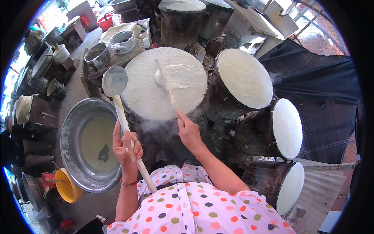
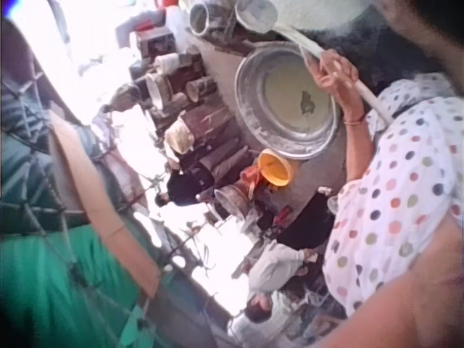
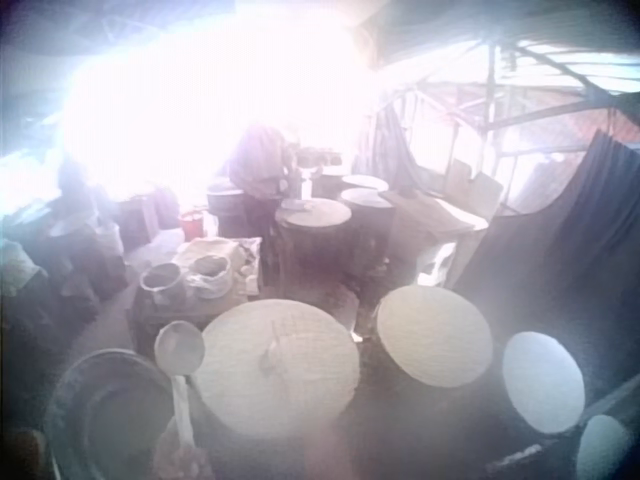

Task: The person ladles batter onto hot circular pans, spreads it evenly with a wooden tool, and removes the cooked crepes to a stack. The process is repeated continuously across multiple pans in a busy kitchen environment.

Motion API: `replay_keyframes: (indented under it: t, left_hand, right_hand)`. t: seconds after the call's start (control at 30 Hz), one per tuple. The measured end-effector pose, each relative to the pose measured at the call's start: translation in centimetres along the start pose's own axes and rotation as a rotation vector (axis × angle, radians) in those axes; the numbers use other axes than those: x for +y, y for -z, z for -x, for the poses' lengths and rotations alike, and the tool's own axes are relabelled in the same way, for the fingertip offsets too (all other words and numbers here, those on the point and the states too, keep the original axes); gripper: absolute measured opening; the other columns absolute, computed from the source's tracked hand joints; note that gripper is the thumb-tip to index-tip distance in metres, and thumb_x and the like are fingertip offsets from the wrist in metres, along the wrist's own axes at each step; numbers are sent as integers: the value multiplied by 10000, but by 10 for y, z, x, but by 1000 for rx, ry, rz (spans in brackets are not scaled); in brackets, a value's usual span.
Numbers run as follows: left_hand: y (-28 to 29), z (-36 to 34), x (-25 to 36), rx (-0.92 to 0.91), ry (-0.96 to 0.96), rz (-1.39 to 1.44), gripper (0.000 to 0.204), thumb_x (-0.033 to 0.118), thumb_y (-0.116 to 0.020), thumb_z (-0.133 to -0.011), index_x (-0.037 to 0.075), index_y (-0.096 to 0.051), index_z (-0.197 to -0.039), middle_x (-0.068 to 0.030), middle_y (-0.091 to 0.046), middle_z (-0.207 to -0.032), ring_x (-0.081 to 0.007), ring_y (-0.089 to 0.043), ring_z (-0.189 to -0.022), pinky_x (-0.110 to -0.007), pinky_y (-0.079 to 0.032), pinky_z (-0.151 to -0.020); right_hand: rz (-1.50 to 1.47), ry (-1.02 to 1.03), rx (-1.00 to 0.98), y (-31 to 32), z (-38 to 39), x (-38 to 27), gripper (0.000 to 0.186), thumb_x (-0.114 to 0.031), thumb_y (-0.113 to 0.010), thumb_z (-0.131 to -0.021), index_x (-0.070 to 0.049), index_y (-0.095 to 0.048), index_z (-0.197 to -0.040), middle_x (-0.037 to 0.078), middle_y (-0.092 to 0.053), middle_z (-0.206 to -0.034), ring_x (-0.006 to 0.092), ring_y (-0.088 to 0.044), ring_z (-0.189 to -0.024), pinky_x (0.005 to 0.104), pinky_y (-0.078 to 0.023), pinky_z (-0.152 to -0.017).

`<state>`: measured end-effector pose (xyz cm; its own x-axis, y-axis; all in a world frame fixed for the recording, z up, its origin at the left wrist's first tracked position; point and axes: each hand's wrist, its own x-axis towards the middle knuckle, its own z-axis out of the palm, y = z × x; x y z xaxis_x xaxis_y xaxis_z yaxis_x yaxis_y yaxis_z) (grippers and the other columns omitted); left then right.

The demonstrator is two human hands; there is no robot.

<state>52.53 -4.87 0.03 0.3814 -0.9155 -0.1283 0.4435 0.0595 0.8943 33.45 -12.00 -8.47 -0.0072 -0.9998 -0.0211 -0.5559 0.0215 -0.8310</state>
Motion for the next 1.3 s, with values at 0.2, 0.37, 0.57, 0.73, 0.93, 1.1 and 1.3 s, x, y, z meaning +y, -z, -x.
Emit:
replay_keyframes:
  t: [0.2,0.37,0.57,0.73,0.93,1.1,1.3]
  left_hand:
    - [-1,1,10,5,-7,-37,461,131,-491,-986,144,-379,-1433,-17,-509,-815,-8,-373,-480,-151,-298,-368]
    - [-29,-44,6,-70,11,-78,489,117,-507,-975,133,-352,-1438,-10,-487,-754,-35,-404,-490,-174,-308,-383]
    - [-45,-80,-40,-81,10,-260,511,74,-504,-956,100,-341,-1439,-12,-470,-697,-61,-409,-447,-231,-327,-339]
    - [-52,-60,-69,-65,95,-332,540,30,-477,-933,107,-327,-1445,-10,-455,-667,-65,-412,-427,-247,-337,-331]
    - [-55,-36,-67,-47,286,223,558,52,-474,-961,121,-217,-1451,-51,-462,-761,-72,-413,-491,-225,-362,-373]
    - [-38,-36,11,-256,401,810,342,152,-412,-1020,117,-352,-1356,-13,-379,-845,-4,-335,-533,-132,-338,-347]
    - [-58,-44,-1,-448,708,1125,173,160,-395,-1027,25,-366,-923,-33,-373,-803,-61,-366,-537,-199,-392,-360]
  right_hand:
    - [-115,-19,332,33,-53,69,351,-222,-499,-971,-90,-571,-1288,143,-695,-990,240,-679,-881,334,-527,-778]
    - [-156,-264,-114,69,-54,26,332,-209,-516,-943,-78,-608,-1234,173,-682,-998,256,-655,-875,330,-505,-779]
    - [-13,161,-15,68,32,43,346,-158,-509,-966,-73,-552,-1298,45,-638,-806,102,-553,-626,238,-453,-607]
    - [-323,-159,164,5,49,83,384,-212,-438,-1001,-162,-494,-1377,-75,-374,-586,30,-331,-421,217,-323,-372]
    - [-387,-121,-108,-32,31,-9,388,-223,-498,-962,-50,-536,-1306,225,-613,-1191,296,-626,-1086,338,-466,-903]
    - [-463,-82,120,3,35,-22,333,-139,-525,-958,-38,-570,-1272,145,-671,-1068,158,-632,-859,291,-497,-781]
    - [-129,-13,-286,-21,73,-25,336,-225,-530,-920,-170,-590,-1246,157,-658,-918,303,-629,-815,404,-510,-770]
